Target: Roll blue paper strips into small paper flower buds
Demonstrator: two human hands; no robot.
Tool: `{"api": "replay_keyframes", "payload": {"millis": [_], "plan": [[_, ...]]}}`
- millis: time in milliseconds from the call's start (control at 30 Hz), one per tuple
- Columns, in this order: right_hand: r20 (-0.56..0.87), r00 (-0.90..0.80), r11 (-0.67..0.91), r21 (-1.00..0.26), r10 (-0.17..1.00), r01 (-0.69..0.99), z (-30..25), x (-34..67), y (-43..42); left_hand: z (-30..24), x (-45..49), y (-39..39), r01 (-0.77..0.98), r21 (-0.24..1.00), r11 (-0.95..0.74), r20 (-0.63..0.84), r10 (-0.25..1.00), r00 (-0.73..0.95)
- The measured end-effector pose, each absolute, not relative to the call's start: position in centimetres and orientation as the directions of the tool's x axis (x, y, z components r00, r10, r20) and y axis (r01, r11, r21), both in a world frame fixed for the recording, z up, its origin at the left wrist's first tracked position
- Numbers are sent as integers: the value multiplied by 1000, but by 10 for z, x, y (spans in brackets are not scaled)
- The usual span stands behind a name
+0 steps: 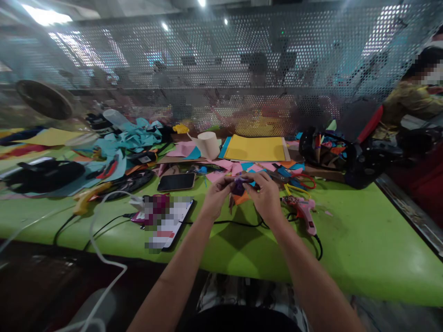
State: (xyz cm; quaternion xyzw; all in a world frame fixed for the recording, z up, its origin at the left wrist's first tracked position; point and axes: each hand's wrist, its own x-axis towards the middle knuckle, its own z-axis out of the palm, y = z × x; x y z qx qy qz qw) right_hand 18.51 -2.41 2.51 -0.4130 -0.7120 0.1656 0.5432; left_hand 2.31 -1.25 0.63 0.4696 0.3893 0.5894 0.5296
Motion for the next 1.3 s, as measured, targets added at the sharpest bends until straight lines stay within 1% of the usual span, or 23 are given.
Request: {"api": "replay_keyframes", "payload": {"millis": [300,567,700,800,900,1100,1300], "plan": [[615,-85,580,-677,784,453,24,185,-22,3,26,-13,-264,954,-138,149,989,19],[628,-93,592,-659,772,463,23,186,-21,1,25,-12,-191,970,-148,157,987,33],[659,-84,614,-636,747,467,23,187,-20,-1,24,-13,-207,971,-122,159,973,168],[670,-103,633,-625,735,457,24,187,-22,-3,25,-14,-130,981,-145,171,960,222],[668,-134,642,-610,732,464,26,185,-24,-4,27,-14,-103,983,-149,167,967,194],[664,-184,653,-575,724,493,26,184,-27,4,27,-15,-209,974,-90,110,990,86],[695,-167,685,-585,699,434,31,185,-27,7,26,-17,-208,976,-70,90,992,91]]}}
